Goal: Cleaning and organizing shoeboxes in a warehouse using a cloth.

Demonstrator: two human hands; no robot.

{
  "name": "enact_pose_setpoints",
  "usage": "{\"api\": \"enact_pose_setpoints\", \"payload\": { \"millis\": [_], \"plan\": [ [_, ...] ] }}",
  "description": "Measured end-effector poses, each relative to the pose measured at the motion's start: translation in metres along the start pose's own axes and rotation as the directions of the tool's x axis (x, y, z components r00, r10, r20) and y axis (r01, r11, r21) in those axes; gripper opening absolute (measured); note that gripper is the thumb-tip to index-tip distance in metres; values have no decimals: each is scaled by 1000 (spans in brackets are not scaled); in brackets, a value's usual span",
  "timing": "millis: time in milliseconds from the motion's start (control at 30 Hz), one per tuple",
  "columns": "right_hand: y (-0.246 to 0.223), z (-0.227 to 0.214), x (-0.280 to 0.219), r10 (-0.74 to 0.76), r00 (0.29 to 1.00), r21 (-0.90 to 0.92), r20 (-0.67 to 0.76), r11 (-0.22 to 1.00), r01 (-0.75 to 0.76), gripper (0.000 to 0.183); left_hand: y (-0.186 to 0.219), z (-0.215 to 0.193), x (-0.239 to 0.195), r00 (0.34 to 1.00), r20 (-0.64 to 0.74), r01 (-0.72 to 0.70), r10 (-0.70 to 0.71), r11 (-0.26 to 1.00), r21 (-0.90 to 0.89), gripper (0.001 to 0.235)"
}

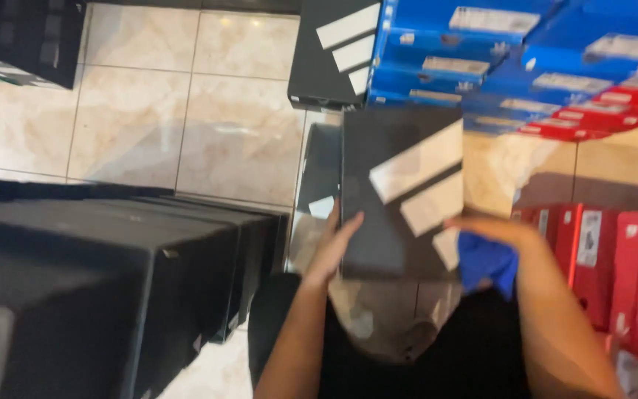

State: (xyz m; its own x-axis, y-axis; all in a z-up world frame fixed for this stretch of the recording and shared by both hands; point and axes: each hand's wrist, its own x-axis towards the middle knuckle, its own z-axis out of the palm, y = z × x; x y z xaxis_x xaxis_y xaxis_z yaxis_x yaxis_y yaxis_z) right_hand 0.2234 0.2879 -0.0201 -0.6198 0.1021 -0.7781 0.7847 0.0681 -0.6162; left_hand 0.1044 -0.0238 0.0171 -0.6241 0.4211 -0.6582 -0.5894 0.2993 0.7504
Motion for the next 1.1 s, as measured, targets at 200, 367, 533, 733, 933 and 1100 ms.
{"api": "enact_pose_setpoints", "payload": {
  "millis": [200, 367, 533, 733, 933, 1100],
  "plan": [
    [22, 17, -30, 202, 978, -237, 54, 954, -184, 116, 27, 6, -51, 987, -70, 151, -147, 986, 67, 104],
    [91, 27, -67, -15, 1000, 208, -16, 978, 18, 112, 81, 1, -103, 987, -44, 157, -155, 987, 44, 101],
    [-8, 18, -196, -87, 996, 266, -15, 960, 88, 100, 120, -12, -220, 992, -93, -101, 86, 979, -175, 79],
    [-116, 8, -260, -83, 996, 225, 38, 972, 72, 99, 212, 7, -346, 919, -393, -203, 35, 895, -396, 106],
    [-255, 20, -213, -37, 996, 131, 84, 991, 25, 111, 259, -24, -284, 882, -467, -288, -60, 717, -635, 132],
    [-351, 29, -147, -37, 995, 190, 88, 982, 20, 117, 205, -37, -180, 940, -334, -300, -71, 295, -907, 79]
  ]
}}
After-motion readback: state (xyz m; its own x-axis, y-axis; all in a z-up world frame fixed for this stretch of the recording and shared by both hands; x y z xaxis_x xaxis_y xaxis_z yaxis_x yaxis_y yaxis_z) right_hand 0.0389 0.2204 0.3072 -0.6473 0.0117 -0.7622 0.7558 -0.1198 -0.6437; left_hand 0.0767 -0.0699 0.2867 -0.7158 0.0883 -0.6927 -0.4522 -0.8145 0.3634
